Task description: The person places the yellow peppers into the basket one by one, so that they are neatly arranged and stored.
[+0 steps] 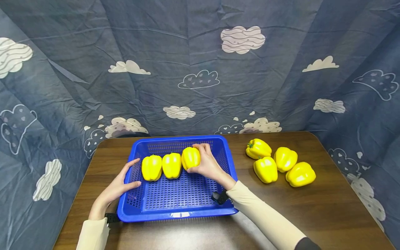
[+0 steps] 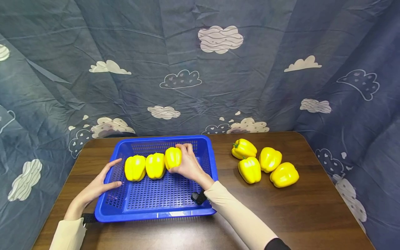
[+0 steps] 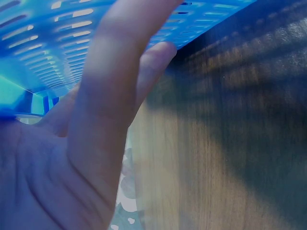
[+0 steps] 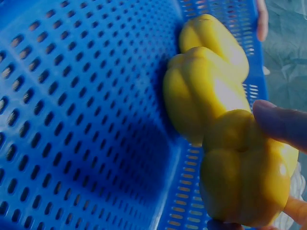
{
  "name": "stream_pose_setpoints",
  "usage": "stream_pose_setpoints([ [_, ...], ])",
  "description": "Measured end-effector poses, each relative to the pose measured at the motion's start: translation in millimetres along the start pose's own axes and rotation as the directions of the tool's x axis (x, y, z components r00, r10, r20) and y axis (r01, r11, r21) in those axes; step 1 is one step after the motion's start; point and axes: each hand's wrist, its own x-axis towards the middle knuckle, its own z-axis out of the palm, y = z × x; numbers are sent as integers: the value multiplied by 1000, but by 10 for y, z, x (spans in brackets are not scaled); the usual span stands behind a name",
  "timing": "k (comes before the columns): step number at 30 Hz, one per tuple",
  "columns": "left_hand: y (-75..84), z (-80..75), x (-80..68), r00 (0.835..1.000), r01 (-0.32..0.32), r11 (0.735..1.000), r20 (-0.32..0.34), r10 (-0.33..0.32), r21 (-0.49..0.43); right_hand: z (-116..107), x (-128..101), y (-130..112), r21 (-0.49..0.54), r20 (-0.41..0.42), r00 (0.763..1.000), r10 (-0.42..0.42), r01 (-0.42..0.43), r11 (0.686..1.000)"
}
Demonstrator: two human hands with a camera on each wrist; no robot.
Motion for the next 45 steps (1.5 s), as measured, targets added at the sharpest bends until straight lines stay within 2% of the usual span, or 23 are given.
stream_pose_setpoints([
  [6, 5, 1, -12, 1000, -11, 1000, 2, 11, 16, 53, -4, 26, -54, 18, 1000, -8, 9, 999],
  [16, 15, 1, -14, 1000, -2, 1000, 6, 2, 12, 112, 20, 89, -76, 6, 1000, -13, 13, 997],
  [25, 0, 2, -11, 1000, -14, 1000, 1, 14, -2, 153, 2, 88, -82, 61, 998, 16, -11, 997],
  [34, -13, 16, -3, 1000, -21, 1000, 7, 21, 0, 88, -24, 80, -90, 111, 992, 50, -40, 995],
  [45, 0, 15, -12, 999, -35, 999, -8, 35, 21, 130, -9, 101, -106, 70, 997, 19, -11, 994],
])
